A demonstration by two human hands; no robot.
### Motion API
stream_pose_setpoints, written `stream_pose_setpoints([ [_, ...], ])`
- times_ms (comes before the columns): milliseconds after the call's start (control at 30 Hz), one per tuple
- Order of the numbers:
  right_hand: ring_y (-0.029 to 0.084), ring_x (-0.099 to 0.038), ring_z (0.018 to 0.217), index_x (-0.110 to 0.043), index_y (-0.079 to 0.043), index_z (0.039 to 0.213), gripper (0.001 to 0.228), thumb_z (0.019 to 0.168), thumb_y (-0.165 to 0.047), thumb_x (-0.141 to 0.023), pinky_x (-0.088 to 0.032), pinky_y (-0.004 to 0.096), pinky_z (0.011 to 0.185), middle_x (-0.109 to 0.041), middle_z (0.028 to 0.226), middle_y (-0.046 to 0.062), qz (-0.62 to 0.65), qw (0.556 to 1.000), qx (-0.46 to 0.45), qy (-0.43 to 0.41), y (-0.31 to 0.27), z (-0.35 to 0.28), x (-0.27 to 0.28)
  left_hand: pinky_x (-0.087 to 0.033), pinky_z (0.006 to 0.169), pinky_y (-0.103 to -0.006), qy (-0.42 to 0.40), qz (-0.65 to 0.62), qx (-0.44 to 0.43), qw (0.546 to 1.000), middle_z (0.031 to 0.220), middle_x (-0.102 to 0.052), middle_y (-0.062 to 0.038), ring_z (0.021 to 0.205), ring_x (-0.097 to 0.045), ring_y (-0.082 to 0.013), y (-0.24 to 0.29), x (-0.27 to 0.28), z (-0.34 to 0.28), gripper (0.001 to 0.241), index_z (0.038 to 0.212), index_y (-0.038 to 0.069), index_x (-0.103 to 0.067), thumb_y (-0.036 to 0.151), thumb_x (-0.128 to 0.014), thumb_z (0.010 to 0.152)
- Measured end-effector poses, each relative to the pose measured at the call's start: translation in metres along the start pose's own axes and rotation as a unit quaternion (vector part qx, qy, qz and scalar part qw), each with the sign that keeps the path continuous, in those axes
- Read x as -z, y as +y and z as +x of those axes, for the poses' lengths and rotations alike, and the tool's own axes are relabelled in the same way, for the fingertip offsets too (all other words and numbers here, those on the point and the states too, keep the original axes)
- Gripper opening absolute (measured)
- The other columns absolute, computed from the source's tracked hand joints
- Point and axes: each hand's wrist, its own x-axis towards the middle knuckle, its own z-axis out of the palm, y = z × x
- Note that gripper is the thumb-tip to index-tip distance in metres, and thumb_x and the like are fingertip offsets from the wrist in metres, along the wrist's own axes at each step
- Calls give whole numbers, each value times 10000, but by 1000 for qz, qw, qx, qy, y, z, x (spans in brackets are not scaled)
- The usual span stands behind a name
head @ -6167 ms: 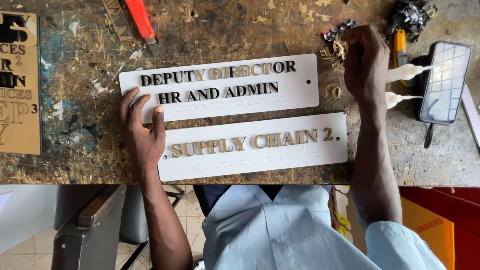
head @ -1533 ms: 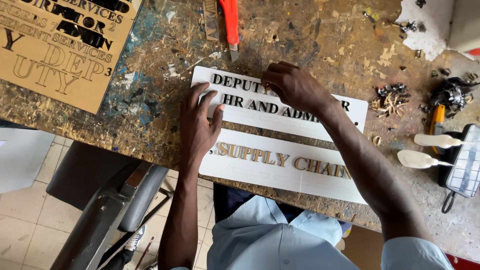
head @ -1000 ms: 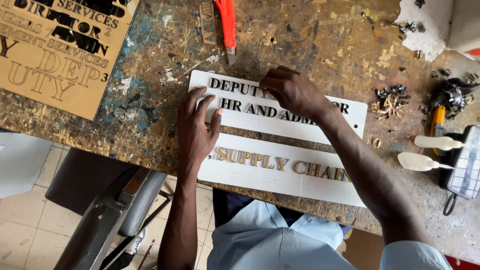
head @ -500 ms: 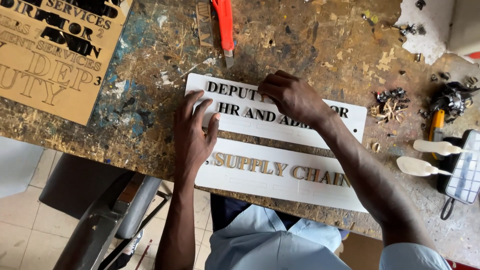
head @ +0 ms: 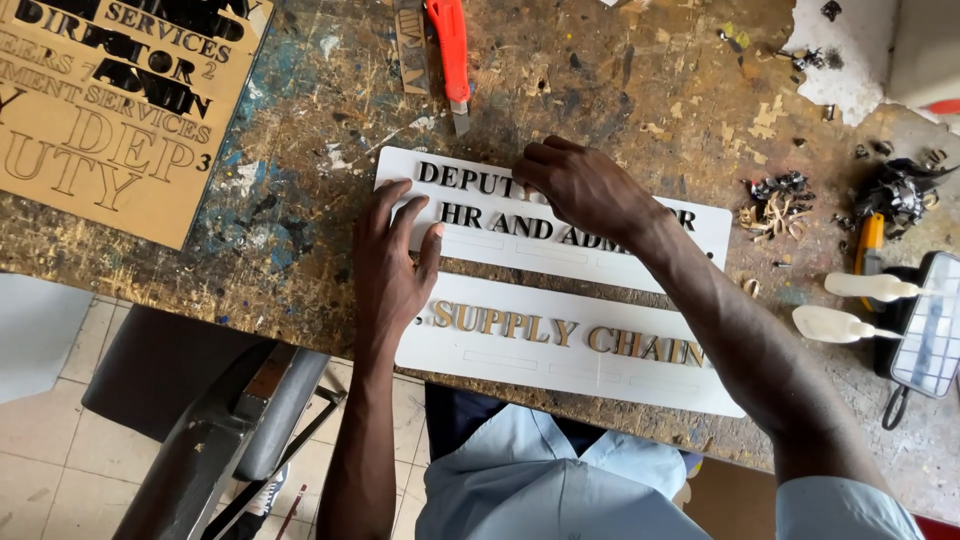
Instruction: The person is assembling a sign board by carefully placing individual letters into pre-cut slots on a white plastic base.
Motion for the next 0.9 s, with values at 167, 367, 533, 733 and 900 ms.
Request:
stream_pose_setpoints([
  [167, 316, -821, 965, -804, -86, 1130, 71, 1107, -54, -745, -653, 370, 817, -805, 985, 122, 41, 999, -13, 19, 6, -4, -5, -516, 1170, -619, 5, 1, -5, 1000, 1504, -625, -154, 1499, -588, -437, -1, -2, -1, 295, 1347, 59, -747, 237, -759, 1113],
  [367, 326, -812, 945, -782, -72, 1159, 52, 1120, -78, -749, -645, 390, 804, -777, 971, 121, 79, 996, -20, 36, 8, -6, -8, -511, 1167, -620, 2, -6, -1, 1000, 1504, -614, -159, 1505, -579, -442, -1, 1, -2, 288, 1352, 52, -742, 222, -748, 1119],
  [533, 306, -811, 948, -793, -87, 1137, 49, 1119, -89, -747, -642, 374, 819, -778, 971, 106, 49, 998, -7, 26, 6, -4, -7, -508, 1166, -615, -3, -3, 1, 1000, 1500, -617, -161, 1503, -578, -437, -2, -2, -2, 294, 1348, 49, -747, 230, -750, 1116],
  [733, 323, -804, 947, -797, -72, 1139, 60, 1094, -52, -763, -634, 410, 831, -774, 977, 121, 100, 994, -23, 27, 9, -5, -6, -513, 1147, -613, 2, -6, -2, 1000, 1503, -611, -160, 1500, -578, -439, -4, -3, -2, 291, 1345, 50, -745, 219, -753, 1108],
  [900, 337, -800, 952, -811, -66, 1144, 74, 1099, -41, -757, -628, 414, 834, -770, 973, 130, 109, 993, -28, 38, 8, -2, -2, -520, 1138, -611, 3, -8, -2, 1000, 1502, -615, -157, 1498, -580, -440, -1, -1, -1, 287, 1345, 53, -743, 211, -758, 1105],
])
